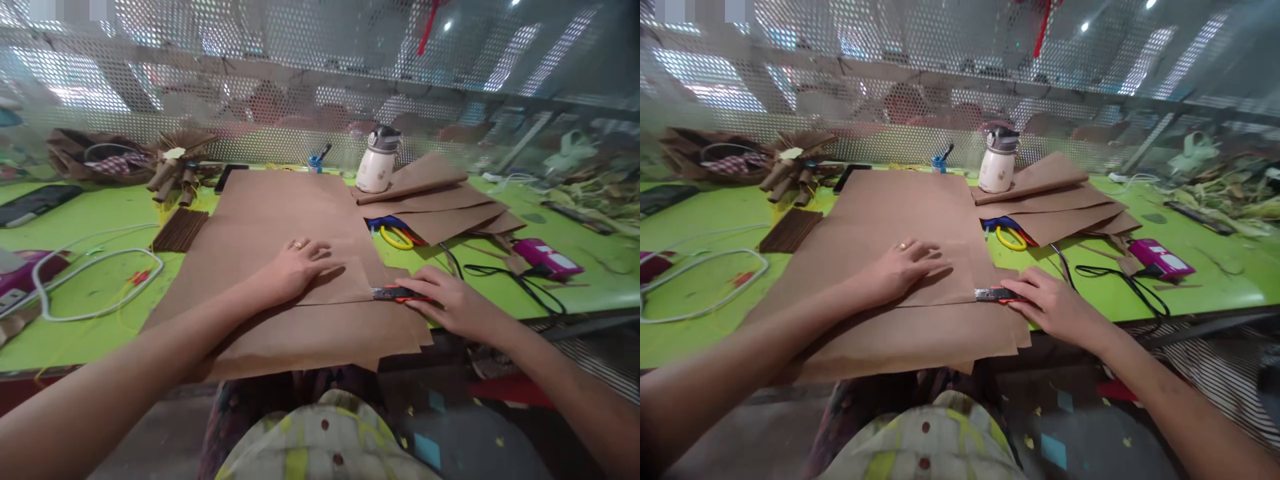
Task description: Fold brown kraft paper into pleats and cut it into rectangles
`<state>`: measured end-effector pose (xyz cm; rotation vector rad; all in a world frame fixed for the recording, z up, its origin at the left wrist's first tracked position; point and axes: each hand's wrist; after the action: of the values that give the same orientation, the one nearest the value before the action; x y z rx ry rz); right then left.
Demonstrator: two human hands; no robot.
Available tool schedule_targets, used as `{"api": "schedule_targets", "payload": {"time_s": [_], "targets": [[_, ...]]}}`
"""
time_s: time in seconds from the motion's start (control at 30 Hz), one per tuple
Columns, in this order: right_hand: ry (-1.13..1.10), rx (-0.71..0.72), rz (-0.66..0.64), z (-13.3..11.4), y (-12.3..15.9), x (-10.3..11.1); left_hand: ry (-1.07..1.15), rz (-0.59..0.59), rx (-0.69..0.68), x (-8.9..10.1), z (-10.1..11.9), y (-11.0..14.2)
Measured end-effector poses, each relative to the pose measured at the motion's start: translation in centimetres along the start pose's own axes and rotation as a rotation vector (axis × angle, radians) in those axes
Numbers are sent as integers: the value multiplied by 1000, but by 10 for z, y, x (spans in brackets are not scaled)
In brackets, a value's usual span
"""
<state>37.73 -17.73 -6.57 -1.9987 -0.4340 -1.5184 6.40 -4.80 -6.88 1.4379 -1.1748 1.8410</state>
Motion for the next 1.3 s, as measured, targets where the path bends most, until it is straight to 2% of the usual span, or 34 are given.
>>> {"api": "schedule_targets", "payload": {"time_s": [0.07,0.13,0.5,0.77,1.03,1.3], "targets": [[52,39,14,3,3,-5,-60,-74,-112,0,-1,0],[83,57,19,4,7,-8,-75,-114,-154,-1,-4,0],[38,43,71,0,25,-8,-52,-144,-125,-2,-8,-1],[31,50,41,-6,0,-7,-51,-153,-120,-2,-8,-2],[8,29,47,-12,16,-6,-36,-156,-101,0,-5,-2],[-2,10,58,-30,-6,-11,-30,-134,-101,-4,-7,-1]]}}
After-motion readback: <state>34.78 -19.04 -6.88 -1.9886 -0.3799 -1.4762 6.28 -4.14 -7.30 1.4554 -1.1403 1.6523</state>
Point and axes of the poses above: each hand's wrist, its own y-axis away from the middle knuckle, its own x-axis out of the back of the hand, z = x × y, and after that the axes turned 6 degrees about x, right-handed
